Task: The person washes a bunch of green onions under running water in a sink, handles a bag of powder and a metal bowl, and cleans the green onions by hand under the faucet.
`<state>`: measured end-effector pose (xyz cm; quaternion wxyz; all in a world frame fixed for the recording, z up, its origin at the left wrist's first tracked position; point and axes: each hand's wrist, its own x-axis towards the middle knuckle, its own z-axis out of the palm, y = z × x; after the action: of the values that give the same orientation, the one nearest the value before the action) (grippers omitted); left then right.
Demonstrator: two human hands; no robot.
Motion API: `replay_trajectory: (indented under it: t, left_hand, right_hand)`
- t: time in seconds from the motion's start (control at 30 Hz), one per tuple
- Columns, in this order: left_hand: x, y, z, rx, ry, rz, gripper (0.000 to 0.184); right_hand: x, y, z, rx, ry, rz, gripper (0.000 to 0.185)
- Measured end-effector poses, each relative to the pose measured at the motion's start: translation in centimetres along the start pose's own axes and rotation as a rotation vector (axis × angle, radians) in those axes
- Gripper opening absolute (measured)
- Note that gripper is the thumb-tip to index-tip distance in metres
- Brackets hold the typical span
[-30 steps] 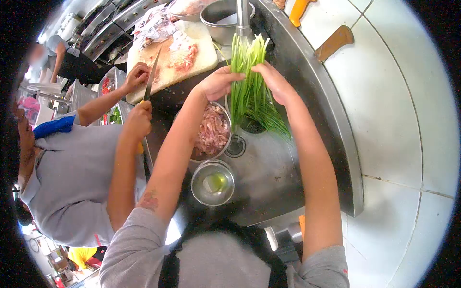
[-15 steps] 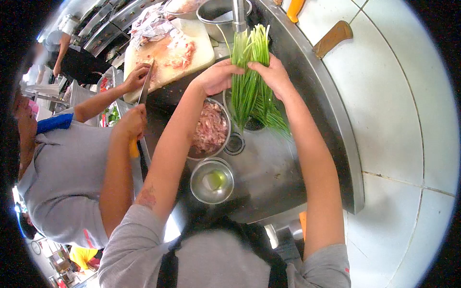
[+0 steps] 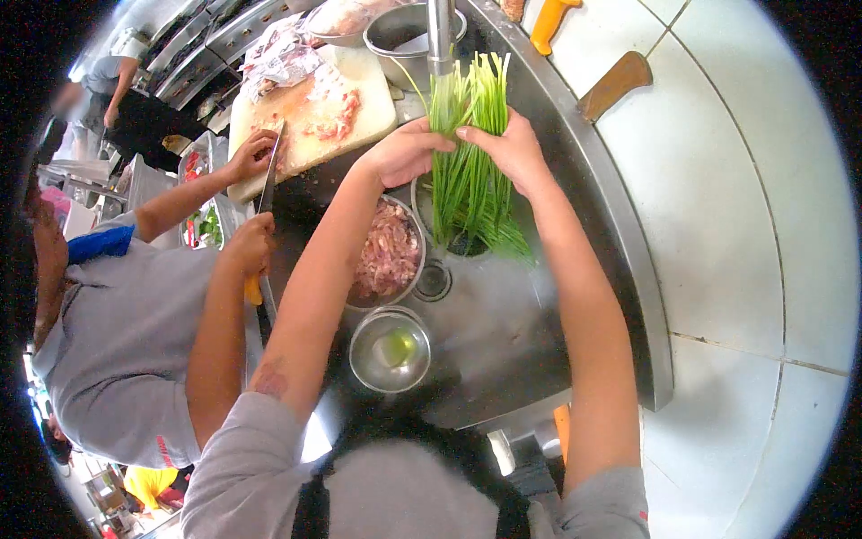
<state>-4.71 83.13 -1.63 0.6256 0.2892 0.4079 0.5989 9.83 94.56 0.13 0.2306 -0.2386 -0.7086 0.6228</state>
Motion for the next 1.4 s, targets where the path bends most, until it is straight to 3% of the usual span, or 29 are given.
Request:
replay_trajectory:
  t: [0.17,0.27,0.3,0.43,0.6,0.73,0.83,1.0,1.1,1.23,1.4]
  left_hand:
    - [0.1,0.7,0.9,0.038,0.022,0.011,0.044]
    - [-0.1,0.5,0.4,0.078,0.026,0.02,0.042]
    - [0.1,0.5,0.1,0.078,0.011,0.033,0.042]
    - [-0.1,0.2,-0.8,0.201,0.044,0.088,0.034]
    - [-0.5,0.2,-0.2,0.252,0.161,0.203,0.03]
    - [-1.6,0.4,0.3,0.13,0.227,0.101,0.032]
    - [-1.8,0.2,0.1,0.089,0.192,0.078,0.032]
    - [-0.9,-0.1,-1.0,0.29,0.166,0.081,0.031]
    - [-1.0,0.3,0.5,0.2,0.149,0.096,0.032]
    - [-0.2,-0.4,0.8,0.072,0.051,0.094,0.045]
    - [-1.0,0.0,1.4,0.089,-0.058,-0.016,0.058]
  right_hand:
    - [-0.1,-0.5,-0.8,0.043,-0.04,0.015,0.045]
    - [-0.6,-1.0,-1.1,0.022,-0.211,0.026,0.048]
    - [-0.4,-0.6,-0.9,-0.058,-0.195,-0.04,0.047]
    - [-0.3,-0.7,-0.4,-0.121,-0.111,0.037,0.037]
    - [0.3,0.6,0.4,0.071,-0.095,0.064,0.037]
    - [0.0,0.0,1.4,0.134,-0.127,0.118,0.036]
    - [0.2,0.5,1.2,-0.033,-0.125,0.185,0.034]
    - [0.1,1.0,0.1,-0.04,-0.04,0.152,0.032]
    - [0.2,1.6,-0.1,0.099,-0.002,0.105,0.035]
    - [-0.3,0.3,0.9,0.393,-0.046,0.205,0.04]
    - [-0.7,1.0,0.8,0.179,-0.063,0.201,0.041]
